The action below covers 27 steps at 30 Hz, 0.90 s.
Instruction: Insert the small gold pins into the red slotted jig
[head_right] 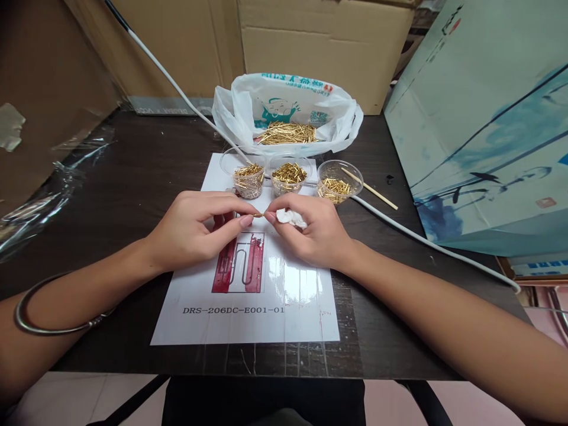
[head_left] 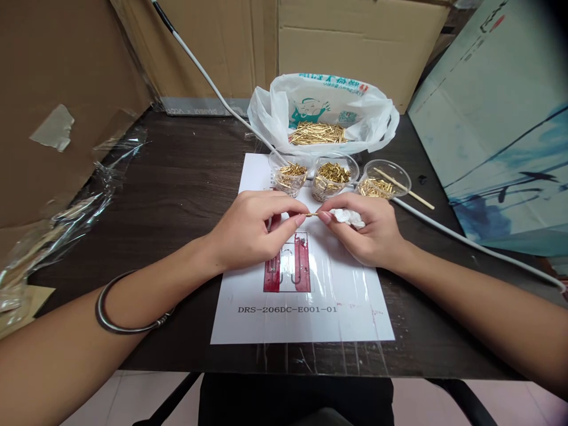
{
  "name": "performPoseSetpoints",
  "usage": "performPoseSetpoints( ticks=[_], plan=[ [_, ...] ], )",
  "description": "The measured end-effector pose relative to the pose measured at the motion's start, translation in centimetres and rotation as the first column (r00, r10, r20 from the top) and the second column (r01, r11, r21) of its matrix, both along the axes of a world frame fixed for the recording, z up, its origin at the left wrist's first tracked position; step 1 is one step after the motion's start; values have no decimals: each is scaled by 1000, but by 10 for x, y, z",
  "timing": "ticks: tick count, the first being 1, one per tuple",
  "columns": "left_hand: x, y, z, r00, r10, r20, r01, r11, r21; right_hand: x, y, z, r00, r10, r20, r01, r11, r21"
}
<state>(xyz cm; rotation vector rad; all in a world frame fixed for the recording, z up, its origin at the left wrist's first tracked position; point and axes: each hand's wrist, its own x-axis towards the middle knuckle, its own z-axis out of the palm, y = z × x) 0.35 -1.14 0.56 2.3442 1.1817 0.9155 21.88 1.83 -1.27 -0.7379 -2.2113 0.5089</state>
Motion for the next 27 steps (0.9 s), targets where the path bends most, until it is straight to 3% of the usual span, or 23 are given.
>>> performPoseSetpoints(
  ticks=[9,15,21,24,27],
  plan=[
    [0,1,-2,1000,20,-8,-20,998,58,-1,-1,0,1000,-13,-18,14,999,40],
    [-1,2,-4,1000,-9,-7,10,987,162,0,1,-3,1000,10,-29,-6,992,127],
    [-1,1,-4,1000,-2,31,-1,996,88,1,1,-7,995,14,101,-35,978,207],
    [1,2,-4,999,22,41,-22,1000,14,4,-5,2,990,-38,136,1,965,261],
    [1,3,-5,997,81,7,-80,996,-30,5,-8,30,970,-137,202,56,930,363]
  ],
)
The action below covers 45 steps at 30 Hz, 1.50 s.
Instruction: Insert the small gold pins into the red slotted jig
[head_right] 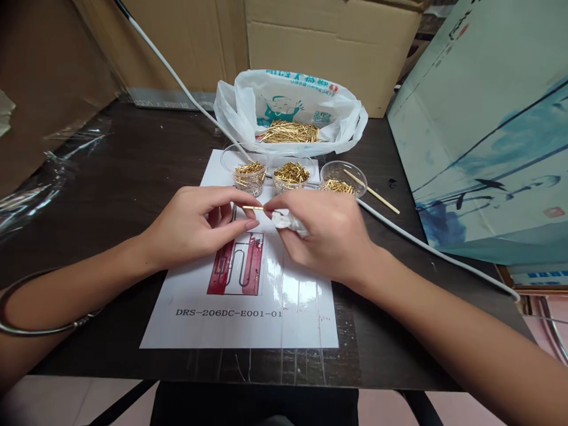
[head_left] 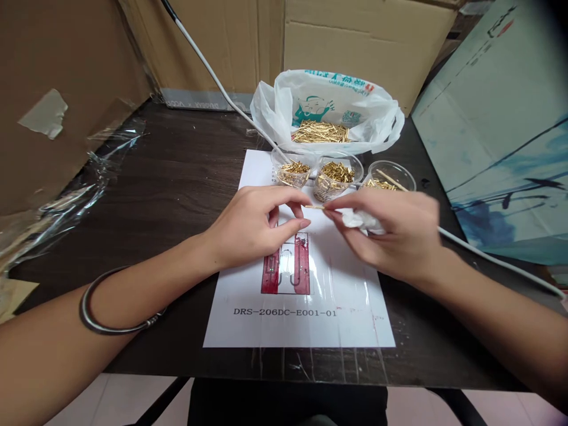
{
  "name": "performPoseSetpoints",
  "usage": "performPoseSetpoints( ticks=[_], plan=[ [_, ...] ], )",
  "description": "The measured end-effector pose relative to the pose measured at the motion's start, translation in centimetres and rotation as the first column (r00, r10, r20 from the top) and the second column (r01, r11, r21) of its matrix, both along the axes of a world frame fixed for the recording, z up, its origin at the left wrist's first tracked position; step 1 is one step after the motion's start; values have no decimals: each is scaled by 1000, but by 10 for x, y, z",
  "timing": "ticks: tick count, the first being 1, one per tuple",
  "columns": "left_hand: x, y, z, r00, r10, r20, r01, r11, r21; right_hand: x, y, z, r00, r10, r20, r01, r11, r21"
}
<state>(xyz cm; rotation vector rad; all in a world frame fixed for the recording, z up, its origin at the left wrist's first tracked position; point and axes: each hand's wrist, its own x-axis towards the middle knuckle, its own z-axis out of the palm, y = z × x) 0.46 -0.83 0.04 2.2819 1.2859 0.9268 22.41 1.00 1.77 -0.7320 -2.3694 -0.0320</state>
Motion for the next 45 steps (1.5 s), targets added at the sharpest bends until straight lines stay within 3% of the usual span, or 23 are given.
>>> performPoseSetpoints(
  ticks=[2,4,7,11,14,17,19,22,25,28,31,38,45],
  plan=[
    [0,1,0,999,27,-35,-27,1000,-8,-1,9,28,991,-125,41,123,991,52],
    [-1,1,0,998,22,-64,-23,1000,-17,-6,32,54,961,-260,100,262,965,-14],
    [-1,1,1,996,-1,-94,-3,999,-41,-15,87,72,895,-382,233,411,907,-91],
    [-3,1,0,995,-34,-94,26,996,-86,-24,158,53,841,-363,400,465,864,-194],
    [-3,2,-2,994,-42,-97,31,993,-118,-24,182,33,853,-251,458,361,917,-170],
    [-2,1,-1,996,35,-84,-44,992,-117,-23,175,30,875,-208,437,312,933,-181],
    [-1,0,1,993,108,-49,-113,988,-107,-21,156,40,920,-177,351,269,935,-233],
    [0,-2,4,991,131,32,-127,986,-108,-16,116,62,960,-4,280,107,930,-353],
    [-1,-3,5,990,107,92,-97,990,-106,-11,81,79,937,131,323,7,920,-392],
    [-2,-5,5,994,52,99,-47,998,-51,-10,62,84,890,253,379,-77,903,-422],
    [-1,-6,5,997,2,72,-2,1000,2,-13,55,83,878,282,387,-106,903,-416],
    [-1,-8,6,999,-49,18,50,998,-25,-17,49,73,888,311,339,-190,919,-345],
    [-1,-7,5,999,-51,1,51,997,-53,-17,49,66,876,325,356,-191,912,-362]
  ],
)
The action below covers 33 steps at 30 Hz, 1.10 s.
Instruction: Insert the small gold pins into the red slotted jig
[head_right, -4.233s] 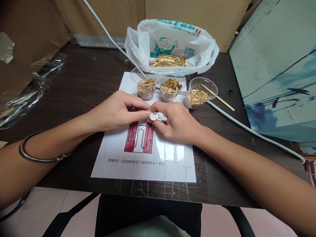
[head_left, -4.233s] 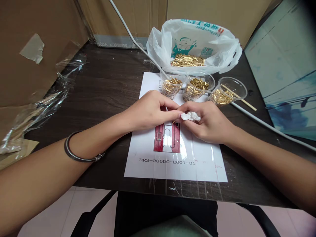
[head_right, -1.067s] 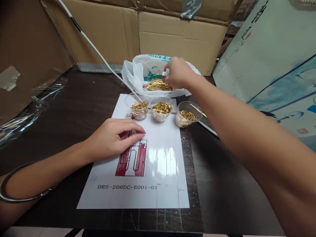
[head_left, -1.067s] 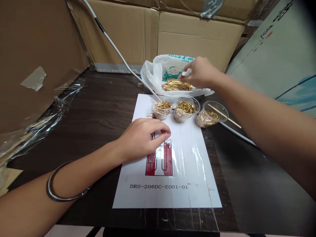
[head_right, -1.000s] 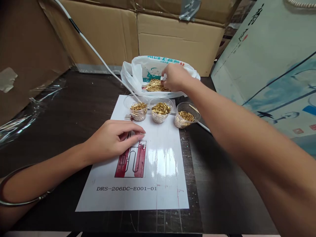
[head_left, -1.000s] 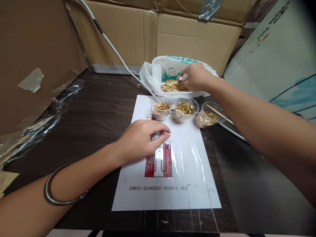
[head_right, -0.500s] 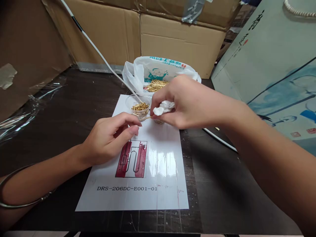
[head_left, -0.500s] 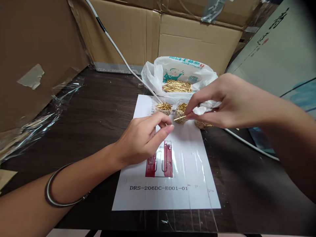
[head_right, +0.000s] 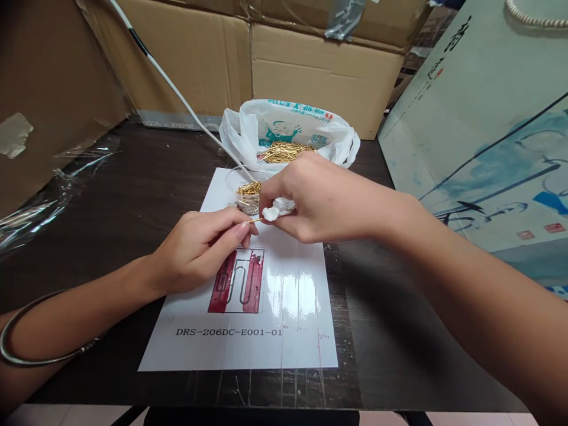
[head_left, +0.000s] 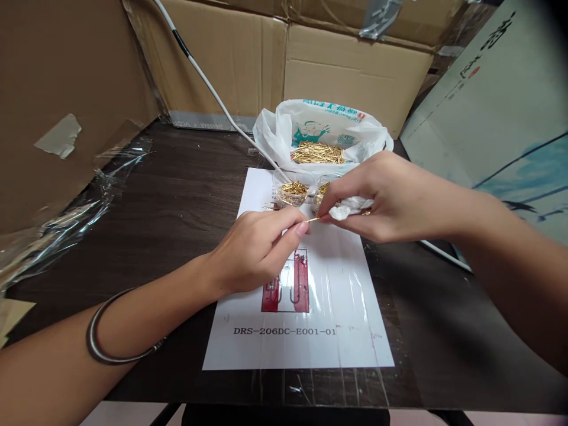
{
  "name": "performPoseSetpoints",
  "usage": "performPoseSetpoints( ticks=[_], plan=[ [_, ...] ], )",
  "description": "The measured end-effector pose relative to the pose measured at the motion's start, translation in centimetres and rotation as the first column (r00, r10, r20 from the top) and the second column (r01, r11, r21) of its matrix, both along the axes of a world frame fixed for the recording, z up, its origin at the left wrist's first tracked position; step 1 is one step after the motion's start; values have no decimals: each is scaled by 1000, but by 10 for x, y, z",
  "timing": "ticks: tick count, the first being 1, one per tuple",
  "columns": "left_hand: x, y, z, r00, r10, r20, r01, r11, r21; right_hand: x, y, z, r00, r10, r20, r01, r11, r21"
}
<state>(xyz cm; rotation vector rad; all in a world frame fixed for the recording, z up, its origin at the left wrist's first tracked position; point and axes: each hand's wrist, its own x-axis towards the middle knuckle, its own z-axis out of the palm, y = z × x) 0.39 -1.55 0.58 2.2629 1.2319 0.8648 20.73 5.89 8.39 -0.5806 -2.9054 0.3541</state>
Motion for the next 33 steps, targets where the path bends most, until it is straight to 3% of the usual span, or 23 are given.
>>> performPoseSetpoints(
  ticks=[13,18,23,29,33],
  plan=[
    [0,1,-1,998,14,-54,-11,998,55,5,-3,-10,999,-35,9,35,999,-14],
    [1,2,-2,999,33,-43,-33,999,-9,6,3,-2,999,-43,-16,43,999,-9],
    [2,2,-5,998,-10,-54,9,1000,-24,-2,55,5,950,-293,-109,306,943,133],
    [0,3,-6,993,-38,-108,32,998,-54,-18,137,-34,868,-484,113,446,858,253],
    [-1,4,-6,991,-33,-130,23,997,-77,-21,154,-39,838,-529,137,481,833,275]
  ],
)
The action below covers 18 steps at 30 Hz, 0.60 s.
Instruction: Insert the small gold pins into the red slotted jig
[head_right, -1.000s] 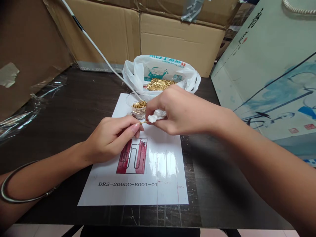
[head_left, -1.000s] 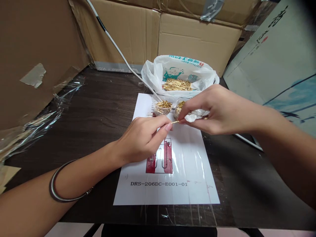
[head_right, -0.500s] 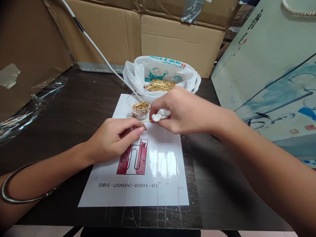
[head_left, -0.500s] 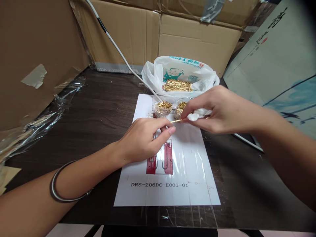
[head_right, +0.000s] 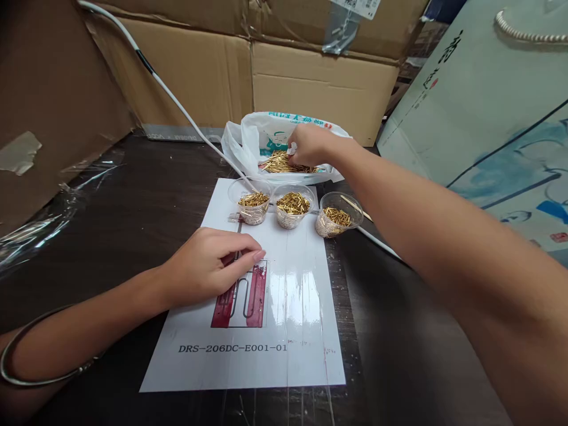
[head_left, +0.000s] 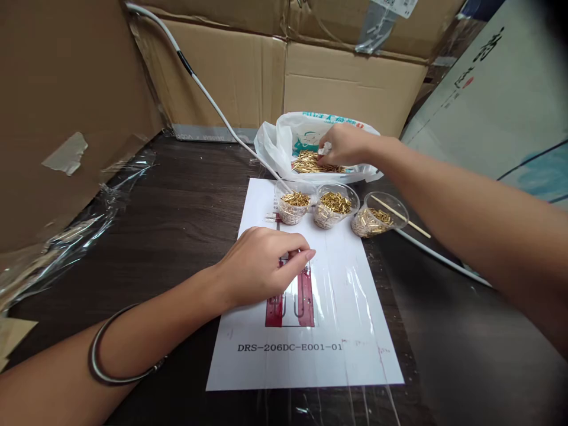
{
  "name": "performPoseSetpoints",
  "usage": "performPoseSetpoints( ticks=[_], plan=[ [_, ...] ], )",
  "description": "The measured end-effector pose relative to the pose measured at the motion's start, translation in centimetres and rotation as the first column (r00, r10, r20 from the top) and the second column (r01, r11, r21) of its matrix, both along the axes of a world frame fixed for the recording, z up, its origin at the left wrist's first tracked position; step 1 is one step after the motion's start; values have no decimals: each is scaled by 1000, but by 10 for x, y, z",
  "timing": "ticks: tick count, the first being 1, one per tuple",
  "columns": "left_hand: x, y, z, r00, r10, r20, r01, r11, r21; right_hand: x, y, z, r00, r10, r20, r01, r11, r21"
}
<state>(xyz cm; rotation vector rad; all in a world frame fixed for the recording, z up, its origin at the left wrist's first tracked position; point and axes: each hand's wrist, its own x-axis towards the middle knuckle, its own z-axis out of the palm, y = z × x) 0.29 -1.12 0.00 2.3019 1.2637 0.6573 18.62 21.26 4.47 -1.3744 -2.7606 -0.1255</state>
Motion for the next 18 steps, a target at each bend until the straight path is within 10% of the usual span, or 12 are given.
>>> performPoseSetpoints(
  ticks=[8,18],
  plan=[
    [1,-1,-1,1000,7,4,-7,1000,-2,-25,-70,44,913,378,-153,-401,902,-160],
    [2,-2,-3,999,40,-24,-40,999,23,-45,-86,25,905,423,-44,-425,897,-121]
  ],
)
